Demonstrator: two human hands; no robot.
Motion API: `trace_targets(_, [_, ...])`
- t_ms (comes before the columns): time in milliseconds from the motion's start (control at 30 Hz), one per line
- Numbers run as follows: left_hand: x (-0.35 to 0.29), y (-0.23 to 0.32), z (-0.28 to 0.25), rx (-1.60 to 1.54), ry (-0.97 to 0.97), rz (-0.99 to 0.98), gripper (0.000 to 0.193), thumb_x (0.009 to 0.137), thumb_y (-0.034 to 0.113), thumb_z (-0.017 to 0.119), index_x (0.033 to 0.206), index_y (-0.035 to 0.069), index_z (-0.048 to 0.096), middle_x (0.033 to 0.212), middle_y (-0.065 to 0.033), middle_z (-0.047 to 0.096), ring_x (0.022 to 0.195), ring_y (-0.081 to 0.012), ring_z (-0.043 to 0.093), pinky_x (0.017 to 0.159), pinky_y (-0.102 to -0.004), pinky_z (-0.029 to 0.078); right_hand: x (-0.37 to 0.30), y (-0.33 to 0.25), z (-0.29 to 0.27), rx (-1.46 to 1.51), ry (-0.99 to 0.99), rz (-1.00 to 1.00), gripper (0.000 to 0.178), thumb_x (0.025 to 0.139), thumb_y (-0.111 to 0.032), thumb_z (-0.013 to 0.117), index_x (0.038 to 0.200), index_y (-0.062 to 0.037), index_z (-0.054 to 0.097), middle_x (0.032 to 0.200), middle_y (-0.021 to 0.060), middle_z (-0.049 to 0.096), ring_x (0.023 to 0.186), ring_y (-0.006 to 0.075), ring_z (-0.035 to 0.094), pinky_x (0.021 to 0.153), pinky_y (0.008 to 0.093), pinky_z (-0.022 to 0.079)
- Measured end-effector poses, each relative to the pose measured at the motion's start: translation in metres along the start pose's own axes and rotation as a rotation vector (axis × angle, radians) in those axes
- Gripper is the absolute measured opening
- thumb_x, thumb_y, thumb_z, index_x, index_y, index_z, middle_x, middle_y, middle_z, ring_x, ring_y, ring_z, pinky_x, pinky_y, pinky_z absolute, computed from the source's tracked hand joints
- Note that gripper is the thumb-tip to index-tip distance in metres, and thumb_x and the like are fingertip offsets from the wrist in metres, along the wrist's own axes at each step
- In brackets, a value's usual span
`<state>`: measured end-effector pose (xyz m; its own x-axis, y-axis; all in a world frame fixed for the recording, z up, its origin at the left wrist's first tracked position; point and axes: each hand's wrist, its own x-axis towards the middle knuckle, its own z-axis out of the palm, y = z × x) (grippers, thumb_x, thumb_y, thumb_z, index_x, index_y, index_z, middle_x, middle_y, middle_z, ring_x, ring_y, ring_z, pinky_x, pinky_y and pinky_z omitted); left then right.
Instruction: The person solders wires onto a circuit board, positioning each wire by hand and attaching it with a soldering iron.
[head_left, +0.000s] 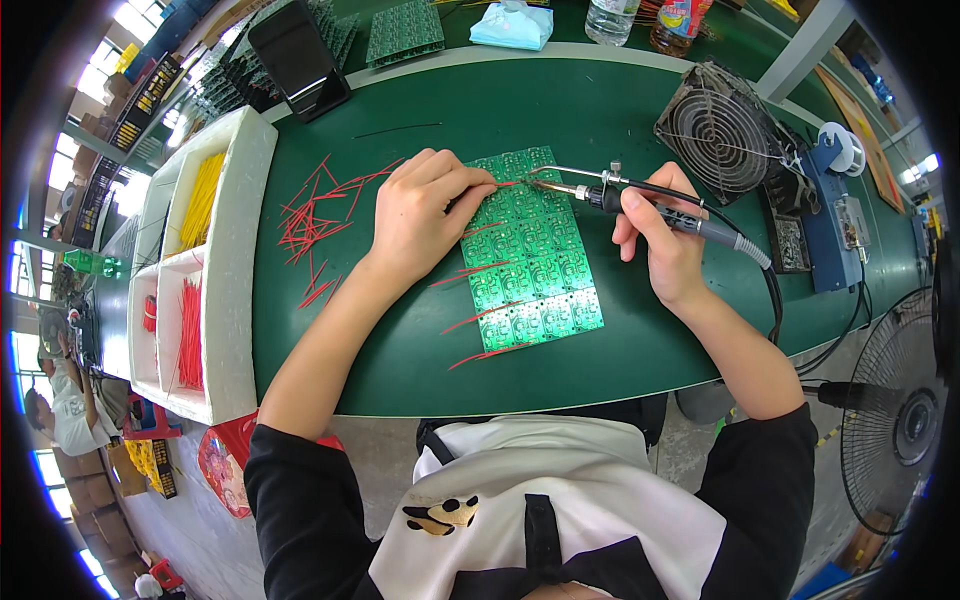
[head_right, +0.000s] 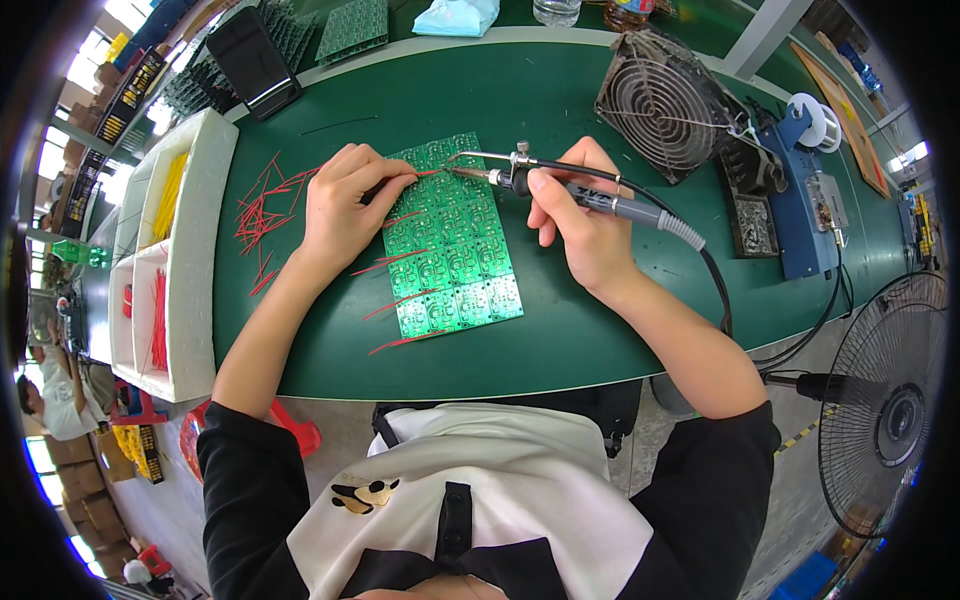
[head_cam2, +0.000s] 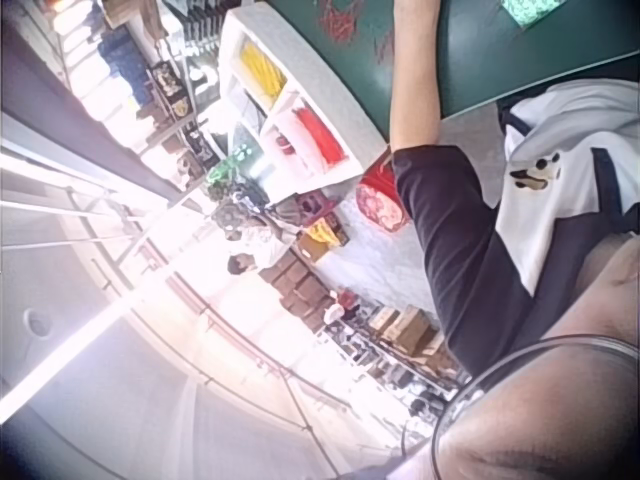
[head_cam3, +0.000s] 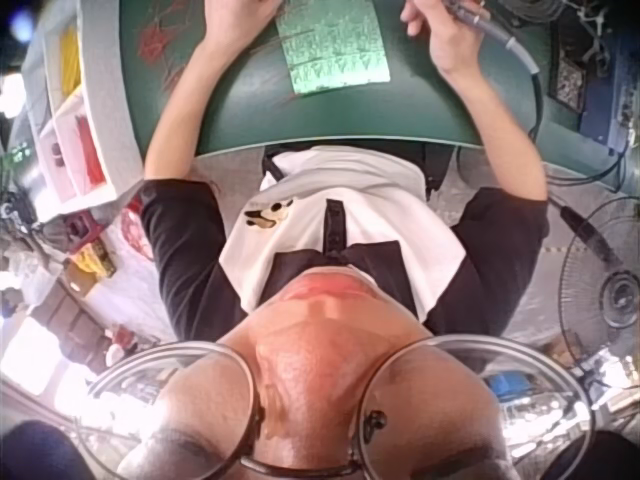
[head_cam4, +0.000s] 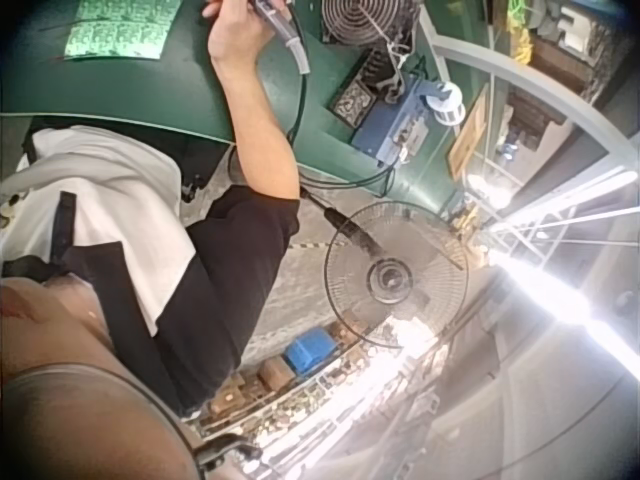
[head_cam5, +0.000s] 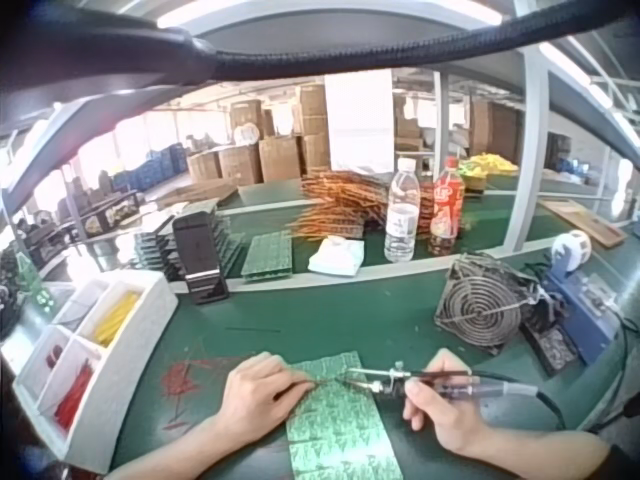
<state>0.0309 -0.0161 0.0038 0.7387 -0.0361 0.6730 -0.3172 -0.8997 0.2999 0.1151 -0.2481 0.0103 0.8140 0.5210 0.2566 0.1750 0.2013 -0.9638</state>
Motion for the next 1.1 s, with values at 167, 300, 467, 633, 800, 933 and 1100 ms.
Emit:
trace_targets(167, [-0.0009, 0.0004, -0.0006, 0.004, 0.004, -0.003, 0.008, 0.069, 0.005, 0.071, 0.077, 0.006, 0.067, 0.064, -0.0029, 0.054, 0.060, -0.0184, 0.050, 0.055, -0.0300, 0.041, -0.0006, -0.0016, 0.0006, -0.035, -0.002, 0.003, 0.021, 0.086, -0.019, 0.060, 0.078, -0.0054, 0.045, 0.058, 0.0072, 0.055, 0.044, 0.0086, 0.049, 0.041, 0.0205, 0.038])
trace_targets(300, [0.0001, 0.0011, -0.0003, 0.000, 0.004, -0.003, 0.008, 0.069, 0.005, 0.071, 0.077, 0.006, 0.067, 0.064, -0.0029, 0.054, 0.060, -0.0184, 0.050, 0.054, -0.0300, 0.041, -0.0011, -0.0015, -0.0003, -0.019, 0.000, 0.001, 0.021, 0.086, -0.018, 0.061, 0.077, -0.0056, 0.046, 0.059, 0.0053, 0.056, 0.045, 0.0065, 0.049, 0.041, 0.0194, 0.038])
trace_targets(467, [-0.0009, -0.0008, 0.0002, 0.019, 0.009, 0.001, 0.008, 0.069, 0.005, 0.071, 0.076, 0.006, 0.067, 0.064, -0.0027, 0.054, 0.060, -0.0183, 0.050, 0.054, -0.0300, 0.041, -0.0009, 0.0023, 0.0012, -0.013, -0.015, -0.026, 0.021, 0.086, -0.017, 0.061, 0.078, -0.0055, 0.046, 0.059, 0.0055, 0.056, 0.046, 0.0065, 0.049, 0.041, 0.0194, 0.038])
trace_targets(633, [-0.0001, 0.0027, 0.0001, 0.024, 0.014, 0.000, 0.008, 0.069, 0.005, 0.071, 0.076, 0.006, 0.067, 0.063, -0.0024, 0.053, 0.059, -0.0178, 0.050, 0.053, -0.0298, 0.041, -0.0034, 0.0000, -0.0014, -0.003, 0.002, -0.035, 0.020, 0.086, -0.017, 0.060, 0.078, -0.0054, 0.046, 0.060, 0.0056, 0.056, 0.046, 0.0065, 0.049, 0.042, 0.0195, 0.038])
trace_targets(800, [0.0000, 0.0019, 0.0000, 0.027, 0.020, 0.009, 0.008, 0.068, 0.005, 0.071, 0.076, 0.006, 0.067, 0.063, -0.0024, 0.053, 0.059, -0.0177, 0.050, 0.053, -0.0298, 0.041, -0.0022, -0.0001, -0.0002, -0.005, -0.006, -0.024, 0.020, 0.086, -0.017, 0.060, 0.078, -0.0055, 0.046, 0.060, 0.0055, 0.056, 0.047, 0.0065, 0.049, 0.042, 0.0197, 0.038])
trace_targets(933, [0.0003, 0.0020, 0.0001, 0.027, 0.020, 0.011, 0.008, 0.068, 0.005, 0.071, 0.076, 0.006, 0.067, 0.063, -0.0024, 0.053, 0.059, -0.0177, 0.050, 0.053, -0.0298, 0.041, -0.0025, -0.0012, -0.0002, -0.015, -0.018, -0.026, 0.020, 0.086, -0.017, 0.060, 0.078, -0.0056, 0.045, 0.061, 0.0055, 0.056, 0.047, 0.0067, 0.049, 0.042, 0.0199, 0.039])
trace_targets(1100, [-0.0005, 0.0016, 0.0006, 0.029, 0.025, 0.015, 0.008, 0.068, 0.004, 0.071, 0.076, 0.006, 0.067, 0.063, -0.0024, 0.053, 0.059, -0.0177, 0.050, 0.053, -0.0298, 0.041, -0.0028, -0.0005, 0.0007, -0.033, -0.022, -0.025, 0.021, 0.086, -0.017, 0.061, 0.077, -0.0056, 0.045, 0.061, 0.0055, 0.055, 0.048, 0.0068, 0.050, 0.042, 0.0200, 0.039])
